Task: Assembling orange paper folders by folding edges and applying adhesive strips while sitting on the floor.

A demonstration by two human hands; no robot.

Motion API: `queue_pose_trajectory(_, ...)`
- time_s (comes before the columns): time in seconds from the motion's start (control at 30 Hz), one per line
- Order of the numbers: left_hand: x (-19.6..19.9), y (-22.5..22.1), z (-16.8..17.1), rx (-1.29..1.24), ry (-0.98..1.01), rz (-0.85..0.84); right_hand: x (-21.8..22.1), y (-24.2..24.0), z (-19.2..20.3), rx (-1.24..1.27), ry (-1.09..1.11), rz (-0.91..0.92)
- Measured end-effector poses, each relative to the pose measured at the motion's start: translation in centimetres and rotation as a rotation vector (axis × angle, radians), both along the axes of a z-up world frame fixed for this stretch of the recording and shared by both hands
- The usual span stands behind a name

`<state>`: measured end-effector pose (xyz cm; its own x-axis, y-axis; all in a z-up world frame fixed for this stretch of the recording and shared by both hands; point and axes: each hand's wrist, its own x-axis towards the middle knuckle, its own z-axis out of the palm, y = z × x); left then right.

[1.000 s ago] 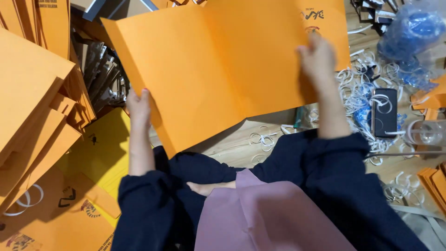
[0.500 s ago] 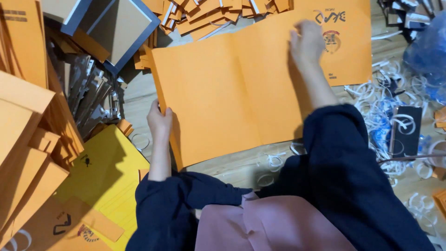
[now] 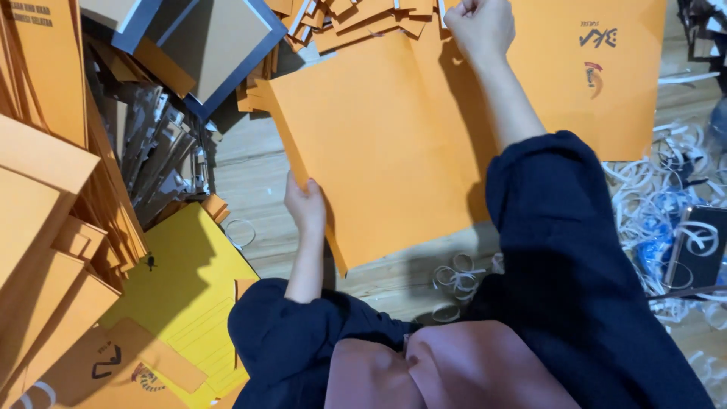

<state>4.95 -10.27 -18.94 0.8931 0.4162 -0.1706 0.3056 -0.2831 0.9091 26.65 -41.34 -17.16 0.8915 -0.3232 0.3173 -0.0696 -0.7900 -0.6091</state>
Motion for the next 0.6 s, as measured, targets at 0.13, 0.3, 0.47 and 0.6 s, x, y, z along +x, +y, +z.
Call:
queue_pose_trajectory(0.13, 0.1, -3.5, 4.3, 0.372, 0.006, -0.106, -1.7, -0.3, 2.0, -0.177, -0.075, 0.035)
queue_pose_trajectory(0.3, -2.4, -4.8, 2.8, 0.409, -0.021, -0.283, -1.9, 0.0, -0.2, -0.173, 0.043, -0.022)
queue_pose_trajectory(0.47, -3.2, -5.5, 0.5, 0.738, 0.065, -0.559, 0.0, 1.7, -2.9, -0.137, 0.04, -0.119)
queue_pose_trajectory(0.6, -2.2, -5.4, 0.2, 0.832, -0.04, -0.515, 1.8, 1.9, -3.6, -0.054, 0.119, -0.121)
